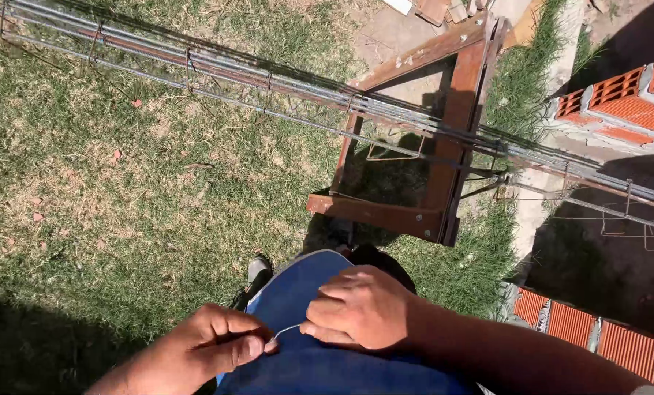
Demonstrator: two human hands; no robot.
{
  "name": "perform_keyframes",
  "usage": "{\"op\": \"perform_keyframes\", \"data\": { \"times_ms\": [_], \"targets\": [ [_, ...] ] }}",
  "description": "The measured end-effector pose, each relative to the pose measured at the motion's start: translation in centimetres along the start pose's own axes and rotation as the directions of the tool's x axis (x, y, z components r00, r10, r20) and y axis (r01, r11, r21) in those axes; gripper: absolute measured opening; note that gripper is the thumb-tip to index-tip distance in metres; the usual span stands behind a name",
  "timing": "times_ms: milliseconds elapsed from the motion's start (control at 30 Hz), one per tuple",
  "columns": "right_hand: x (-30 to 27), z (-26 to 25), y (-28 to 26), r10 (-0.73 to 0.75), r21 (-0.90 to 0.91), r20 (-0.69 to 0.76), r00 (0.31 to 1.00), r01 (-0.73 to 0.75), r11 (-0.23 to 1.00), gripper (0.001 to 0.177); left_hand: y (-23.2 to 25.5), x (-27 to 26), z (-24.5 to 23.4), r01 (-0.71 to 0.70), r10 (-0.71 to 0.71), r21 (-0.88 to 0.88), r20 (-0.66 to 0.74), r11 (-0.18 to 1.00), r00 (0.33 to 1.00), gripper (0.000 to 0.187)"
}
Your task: The person ties steel rebar rods together using wire and pliers. They wrap the wire around the intersection of the rods and twist it tight with the pliers to secure the structure.
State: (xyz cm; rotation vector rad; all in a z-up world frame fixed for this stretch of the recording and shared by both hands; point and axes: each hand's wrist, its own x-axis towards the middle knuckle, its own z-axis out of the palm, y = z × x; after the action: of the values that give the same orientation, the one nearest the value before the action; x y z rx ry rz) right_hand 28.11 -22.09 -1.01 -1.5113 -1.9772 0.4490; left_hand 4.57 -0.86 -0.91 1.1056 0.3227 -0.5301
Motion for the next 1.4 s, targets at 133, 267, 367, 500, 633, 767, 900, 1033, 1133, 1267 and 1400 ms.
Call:
{"op": "perform_keyframes", "data": {
  "times_ms": [133, 267, 367, 500, 633, 767, 900, 1033, 1133, 1267, 1400],
  "targets": [
    [-1.3, -2.5, 5.8, -0.116, 0.003, -0.044, 0.992, 0.116, 0.993, 0.045, 1.2, 3.8, 1.0, 0.126, -0.123, 0.021, -0.117, 0.992, 0.985, 0.036],
    [-3.2, -3.8, 7.6, -0.154, -0.001, -0.040, 0.987, 0.154, 0.988, 0.044, 2.0, 5.2, 2.5, 0.208, -0.207, 0.030, -0.050, 0.978, 0.977, 0.042],
    [-3.9, -4.9, 8.3, -0.094, 0.278, 0.103, 0.990, 0.062, 0.959, 0.020, 2.0, 5.8, 2.7, 0.319, -0.318, -0.066, 0.021, 0.945, 0.948, 0.038],
    [-4.5, -5.9, 9.4, -0.090, 0.474, 0.129, 0.988, 0.018, 0.880, 0.008, 3.1, 7.1, 2.3, 0.338, -0.338, 0.007, 0.076, 0.941, 0.938, 0.034],
    [-4.5, -5.0, 10.1, -0.045, 0.495, 0.031, 0.998, 0.024, 0.869, 0.029, 4.1, 8.4, 1.0, 0.441, -0.423, -0.248, 0.124, 0.863, 0.898, 0.029],
    [-1.5, -5.6, 11.7, 0.060, 0.353, 0.045, 0.997, -0.072, 0.933, 0.039, 4.1, 8.9, -1.4, 0.252, -0.226, 0.114, -0.205, 0.961, 0.952, 0.033],
    [0.9, -4.5, 12.4, 0.004, 0.128, 0.031, 1.000, -0.008, 0.992, 0.051, 6.5, 8.5, -4.5, 0.161, -0.125, 0.264, -0.150, 0.951, 0.981, 0.033],
    [5.7, -3.7, 12.4, -0.045, 0.265, 0.006, 0.999, 0.042, 0.963, 0.036, 10.4, 7.1, -9.6, 0.103, -0.115, 0.130, 0.089, 0.986, 0.989, 0.038],
    [10.1, -1.9, 12.7, -0.034, 0.271, 0.050, 0.998, 0.019, 0.963, 0.034, 11.2, 5.2, -14.4, 0.153, -0.168, 0.099, 0.171, 0.983, 0.971, 0.042],
    [16.7, 0.9, 14.0, 0.064, 0.369, 0.189, 0.980, -0.131, 0.920, 0.028, 10.3, 3.2, -20.8, 0.281, -0.291, 0.136, 0.067, 0.950, 0.954, 0.039],
    [21.2, 3.5, 15.8, 0.126, 0.255, 0.294, 0.948, -0.204, 0.945, 0.033, 5.8, 1.4, -26.0, 0.198, -0.220, 0.330, 0.029, 0.923, 0.975, 0.037]
  ]
}}
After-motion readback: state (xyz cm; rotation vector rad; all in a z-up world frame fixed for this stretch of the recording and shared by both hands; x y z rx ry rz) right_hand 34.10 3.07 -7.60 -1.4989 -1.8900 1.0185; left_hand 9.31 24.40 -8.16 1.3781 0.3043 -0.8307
